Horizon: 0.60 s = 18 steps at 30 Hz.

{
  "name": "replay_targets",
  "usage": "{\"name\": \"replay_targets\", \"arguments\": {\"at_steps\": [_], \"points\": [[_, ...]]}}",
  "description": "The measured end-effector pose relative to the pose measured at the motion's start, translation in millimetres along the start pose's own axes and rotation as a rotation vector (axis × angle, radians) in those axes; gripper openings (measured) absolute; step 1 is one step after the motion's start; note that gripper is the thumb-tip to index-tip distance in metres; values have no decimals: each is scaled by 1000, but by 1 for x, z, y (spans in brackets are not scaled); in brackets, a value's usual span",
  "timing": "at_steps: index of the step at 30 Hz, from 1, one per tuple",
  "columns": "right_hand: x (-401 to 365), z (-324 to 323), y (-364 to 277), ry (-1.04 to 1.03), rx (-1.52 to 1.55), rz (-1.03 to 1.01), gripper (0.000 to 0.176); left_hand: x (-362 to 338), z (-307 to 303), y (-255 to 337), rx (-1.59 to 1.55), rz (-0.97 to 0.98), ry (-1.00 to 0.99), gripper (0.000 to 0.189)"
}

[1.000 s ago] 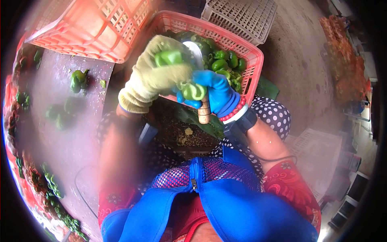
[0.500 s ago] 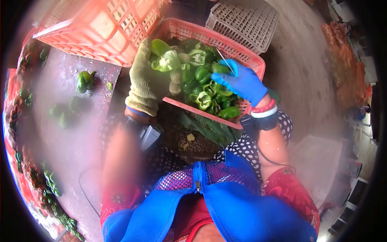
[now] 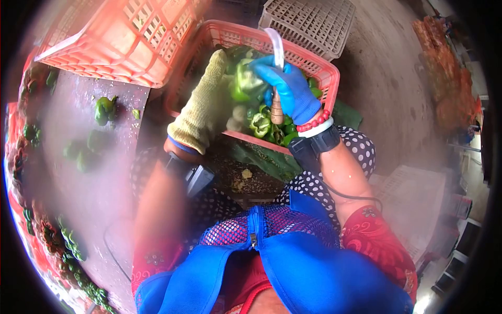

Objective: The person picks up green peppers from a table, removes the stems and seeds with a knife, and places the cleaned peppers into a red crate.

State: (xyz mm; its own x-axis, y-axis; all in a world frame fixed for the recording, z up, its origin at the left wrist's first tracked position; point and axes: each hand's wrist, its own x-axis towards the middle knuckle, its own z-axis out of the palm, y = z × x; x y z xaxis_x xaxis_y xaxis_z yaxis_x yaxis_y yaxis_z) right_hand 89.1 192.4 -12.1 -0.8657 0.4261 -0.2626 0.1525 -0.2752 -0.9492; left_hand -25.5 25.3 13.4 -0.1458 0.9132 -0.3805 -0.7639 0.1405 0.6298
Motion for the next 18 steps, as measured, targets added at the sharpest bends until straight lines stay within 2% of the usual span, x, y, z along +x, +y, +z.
{"name": "replay_targets", "arguments": {"at_steps": [3, 4, 5, 7, 10, 11, 13, 14, 17, 18], "points": [[-3, 4, 14, 222, 4, -3, 15, 1, 13, -3, 568, 165, 439, 69], [-2, 8, 19, 238, -16, -59, 12, 2, 20, -5, 665, 129, 509, 71], [-2, 12, 20, 246, -106, -135, 12, 8, 17, -8, 810, 242, 521, 74], [-5, 18, 20, 222, -163, -222, 18, 5, 14, -11, 1033, 245, 588, 51], [-12, 21, 17, 84, -41, -245, 38, -4, 10, -2, 526, 220, 397, 44], [-14, 21, 17, 29, 1, -251, 46, -2, 5, -3, 545, 246, 395, 43], [-15, 28, 26, 3, -195, -362, 74, 8, -12, -15, 584, 294, 389, 42], [-20, 30, 26, -3, -111, -278, 73, 13, -9, -17, 656, 427, 375, 43], [-27, 29, 14, -81, -100, -209, 68, 1, -6, -3, 707, 129, 360, 44], [-29, 27, 10, -113, -137, -219, 66, 2, -7, -4, 674, 139, 334, 42]]}}
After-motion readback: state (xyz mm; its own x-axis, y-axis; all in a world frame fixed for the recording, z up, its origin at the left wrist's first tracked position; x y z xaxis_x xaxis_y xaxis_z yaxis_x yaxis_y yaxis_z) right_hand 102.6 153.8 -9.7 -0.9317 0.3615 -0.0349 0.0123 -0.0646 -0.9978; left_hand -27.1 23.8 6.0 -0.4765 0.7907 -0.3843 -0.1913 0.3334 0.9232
